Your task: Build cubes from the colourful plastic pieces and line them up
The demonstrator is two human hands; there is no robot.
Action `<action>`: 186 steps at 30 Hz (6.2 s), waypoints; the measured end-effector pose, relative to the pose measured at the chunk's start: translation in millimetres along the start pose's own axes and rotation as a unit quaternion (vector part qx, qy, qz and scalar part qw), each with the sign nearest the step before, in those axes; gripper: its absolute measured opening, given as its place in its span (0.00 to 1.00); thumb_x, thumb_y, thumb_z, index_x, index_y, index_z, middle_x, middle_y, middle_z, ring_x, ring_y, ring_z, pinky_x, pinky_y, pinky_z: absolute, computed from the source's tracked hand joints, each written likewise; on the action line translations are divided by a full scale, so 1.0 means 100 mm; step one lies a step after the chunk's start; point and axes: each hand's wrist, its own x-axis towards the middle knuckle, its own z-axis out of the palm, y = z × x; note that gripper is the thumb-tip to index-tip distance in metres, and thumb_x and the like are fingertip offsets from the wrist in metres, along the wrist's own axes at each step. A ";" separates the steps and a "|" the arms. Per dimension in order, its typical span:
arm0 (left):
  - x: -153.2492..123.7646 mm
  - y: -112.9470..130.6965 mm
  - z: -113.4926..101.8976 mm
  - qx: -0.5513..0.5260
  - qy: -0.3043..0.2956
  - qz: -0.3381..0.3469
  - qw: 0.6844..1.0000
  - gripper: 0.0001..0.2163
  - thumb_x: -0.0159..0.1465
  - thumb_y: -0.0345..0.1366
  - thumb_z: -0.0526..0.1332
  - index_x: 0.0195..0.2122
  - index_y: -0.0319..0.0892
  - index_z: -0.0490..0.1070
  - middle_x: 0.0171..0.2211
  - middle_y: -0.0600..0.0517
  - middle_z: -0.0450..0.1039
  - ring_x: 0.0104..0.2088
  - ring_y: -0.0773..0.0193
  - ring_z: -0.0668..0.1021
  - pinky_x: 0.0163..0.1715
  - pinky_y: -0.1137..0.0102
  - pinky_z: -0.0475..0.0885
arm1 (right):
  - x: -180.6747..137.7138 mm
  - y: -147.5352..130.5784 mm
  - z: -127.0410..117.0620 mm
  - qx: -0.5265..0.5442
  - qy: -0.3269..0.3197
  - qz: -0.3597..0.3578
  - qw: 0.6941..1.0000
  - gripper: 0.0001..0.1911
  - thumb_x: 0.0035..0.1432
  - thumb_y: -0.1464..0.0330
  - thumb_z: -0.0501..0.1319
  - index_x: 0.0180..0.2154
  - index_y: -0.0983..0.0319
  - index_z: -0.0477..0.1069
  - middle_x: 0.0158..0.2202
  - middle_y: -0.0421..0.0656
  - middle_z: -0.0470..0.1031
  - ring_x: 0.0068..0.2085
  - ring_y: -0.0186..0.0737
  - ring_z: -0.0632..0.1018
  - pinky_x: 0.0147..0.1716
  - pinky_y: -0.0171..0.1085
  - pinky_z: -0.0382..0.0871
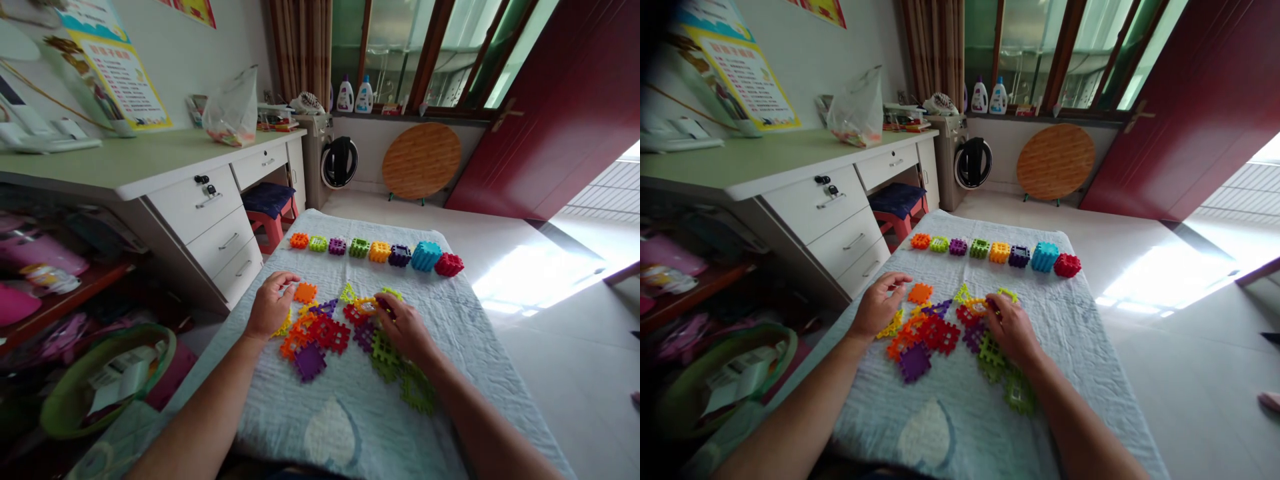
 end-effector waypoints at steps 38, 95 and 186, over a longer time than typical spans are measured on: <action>0.43 0.16 -0.06 0.154 -0.142 0.127 0.970 0.10 0.53 0.23 0.52 0.30 0.43 0.68 0.34 0.51 0.68 0.39 0.60 0.72 0.42 0.66 0.67 | 0.03 0.16 -0.01 -0.012 0.092 0.007 0.996 0.13 0.59 0.68 0.52 0.46 0.59 0.67 0.46 0.47 0.68 0.47 0.44 0.72 0.48 0.43 0.66; 0.89 -0.21 -0.10 0.233 -0.324 0.190 0.897 0.19 0.48 0.38 0.62 0.43 0.41 0.71 0.40 0.49 0.71 0.42 0.57 0.73 0.47 0.68 0.66 | 0.06 0.39 -0.13 -0.013 0.143 0.033 0.989 0.14 0.58 0.67 0.54 0.46 0.59 0.66 0.46 0.47 0.68 0.38 0.40 0.75 0.39 0.42 0.72; 0.00 0.71 0.04 0.041 -0.378 0.125 0.917 0.12 0.54 0.27 0.56 0.38 0.45 0.70 0.34 0.54 0.72 0.35 0.63 0.74 0.37 0.70 0.68 | 0.07 0.76 -0.12 -0.051 0.143 0.142 0.978 0.18 0.54 0.60 0.55 0.44 0.63 0.69 0.42 0.48 0.72 0.40 0.44 0.73 0.42 0.43 0.67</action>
